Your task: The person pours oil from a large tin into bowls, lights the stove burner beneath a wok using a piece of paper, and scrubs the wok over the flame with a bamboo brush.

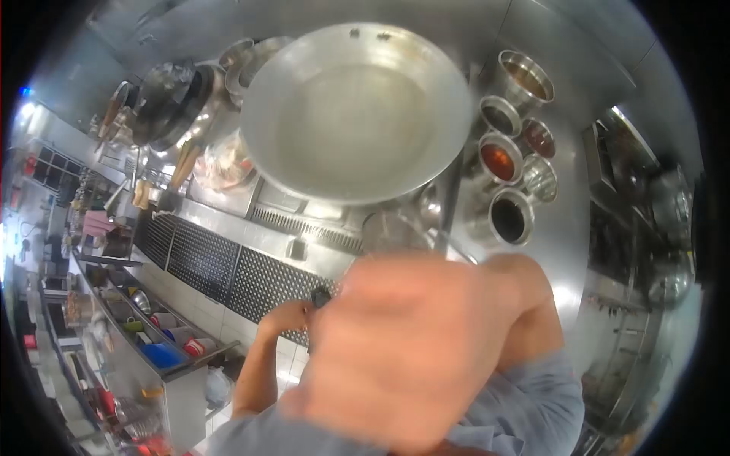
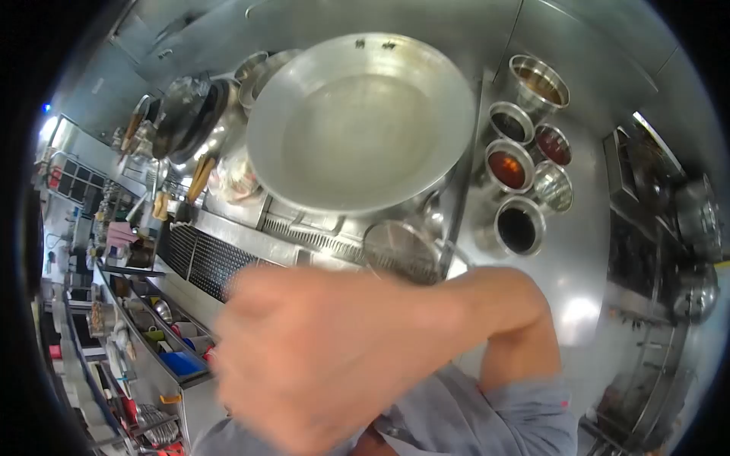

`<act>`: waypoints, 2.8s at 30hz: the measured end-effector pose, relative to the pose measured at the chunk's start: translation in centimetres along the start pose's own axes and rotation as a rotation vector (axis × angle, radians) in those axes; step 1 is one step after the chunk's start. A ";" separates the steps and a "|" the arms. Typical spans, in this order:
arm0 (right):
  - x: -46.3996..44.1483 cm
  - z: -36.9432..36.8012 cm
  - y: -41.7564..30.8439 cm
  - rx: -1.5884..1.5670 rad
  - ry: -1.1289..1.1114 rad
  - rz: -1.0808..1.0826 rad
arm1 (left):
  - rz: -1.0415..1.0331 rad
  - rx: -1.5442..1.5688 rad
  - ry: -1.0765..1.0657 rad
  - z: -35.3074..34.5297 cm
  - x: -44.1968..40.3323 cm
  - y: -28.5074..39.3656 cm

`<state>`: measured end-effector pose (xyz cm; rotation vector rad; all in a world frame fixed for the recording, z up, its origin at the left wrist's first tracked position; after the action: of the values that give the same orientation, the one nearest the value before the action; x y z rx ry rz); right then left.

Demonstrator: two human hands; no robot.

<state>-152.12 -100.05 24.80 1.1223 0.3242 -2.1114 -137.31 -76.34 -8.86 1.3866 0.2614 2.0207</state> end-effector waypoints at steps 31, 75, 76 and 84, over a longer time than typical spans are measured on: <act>8.5 -26.4 3.4 0.579 -0.666 -1.353 | 0.270 1.407 0.643 -6.7 11.7 -44.0; -70.8 -85.4 -1.2 -1.081 0.117 0.802 | 0.632 1.746 1.086 6.9 20.2 -84.2; -71.9 -86.6 -1.3 -1.089 0.114 0.800 | 0.618 1.821 1.163 8.7 21.2 -86.6; -74.5 -100.1 6.9 -1.122 0.139 0.200 | 0.537 1.859 1.445 23.4 26.4 -96.5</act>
<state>-57.73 -18.21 26.01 0.5595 1.2098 -1.2931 -82.93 8.67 -28.18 0.0753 3.1545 2.6867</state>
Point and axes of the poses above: each hand's wrist, its own x-axis away from the middle knuckle, its own z-axis out of the back of the hand, y = z × x, the point moved 2 cm from there along -x, towards the middle knuckle
